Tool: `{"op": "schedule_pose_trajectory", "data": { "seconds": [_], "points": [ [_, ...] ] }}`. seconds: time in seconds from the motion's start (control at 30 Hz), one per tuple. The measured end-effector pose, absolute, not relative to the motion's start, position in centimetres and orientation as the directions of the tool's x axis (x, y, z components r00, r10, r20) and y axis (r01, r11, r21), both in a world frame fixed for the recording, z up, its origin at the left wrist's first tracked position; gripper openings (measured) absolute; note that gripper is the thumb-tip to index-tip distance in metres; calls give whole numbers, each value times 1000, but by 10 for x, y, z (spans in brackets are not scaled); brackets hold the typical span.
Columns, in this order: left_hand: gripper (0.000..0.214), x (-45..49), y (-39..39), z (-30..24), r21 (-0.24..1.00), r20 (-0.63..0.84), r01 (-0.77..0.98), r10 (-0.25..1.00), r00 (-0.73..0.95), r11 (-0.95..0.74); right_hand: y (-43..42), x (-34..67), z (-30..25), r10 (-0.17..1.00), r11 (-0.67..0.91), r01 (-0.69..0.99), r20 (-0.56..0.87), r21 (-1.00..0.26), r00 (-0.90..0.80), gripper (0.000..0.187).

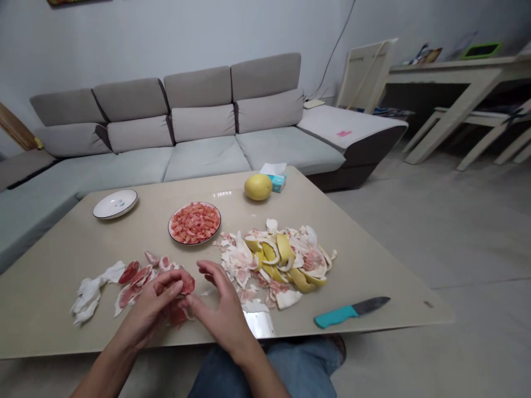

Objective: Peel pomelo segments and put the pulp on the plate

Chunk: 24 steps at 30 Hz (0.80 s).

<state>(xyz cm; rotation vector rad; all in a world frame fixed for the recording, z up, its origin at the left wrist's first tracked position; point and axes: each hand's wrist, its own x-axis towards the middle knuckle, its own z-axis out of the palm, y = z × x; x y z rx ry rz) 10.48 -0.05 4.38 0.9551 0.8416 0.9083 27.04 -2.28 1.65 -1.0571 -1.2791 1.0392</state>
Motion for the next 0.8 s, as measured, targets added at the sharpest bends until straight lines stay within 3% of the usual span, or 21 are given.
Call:
{"op": "schedule_pose_trajectory", "data": {
  "seconds": [0.07, 0.1, 0.23, 0.4, 0.6, 0.8],
  "points": [
    [21, 105, 0, 42, 924, -209, -246, 924, 320, 294, -19, 271, 13, 967, 203, 48, 208, -978, 146, 14],
    [25, 106, 0, 41, 922, -223, -243, 927, 300, 300, -18, 271, 12, 964, 193, 73, 203, -978, 172, 10],
    [25, 112, 1, 40, 926, -201, -251, 931, 303, 282, -19, 268, 12, 977, 177, 13, 177, -984, 121, 12],
    [22, 120, 1, 41, 941, -138, -255, 940, 310, 223, -22, 266, 13, 982, 142, -99, 127, -985, 140, 31],
    [32, 116, 2, 40, 979, -120, -123, 945, 303, 164, -22, 273, 19, 970, 220, 65, 226, -973, 89, 19],
    [34, 111, -1, 39, 965, -136, -166, 931, 339, 202, -24, 274, 22, 972, 220, 44, 223, -975, 80, 10]
  ]
}}
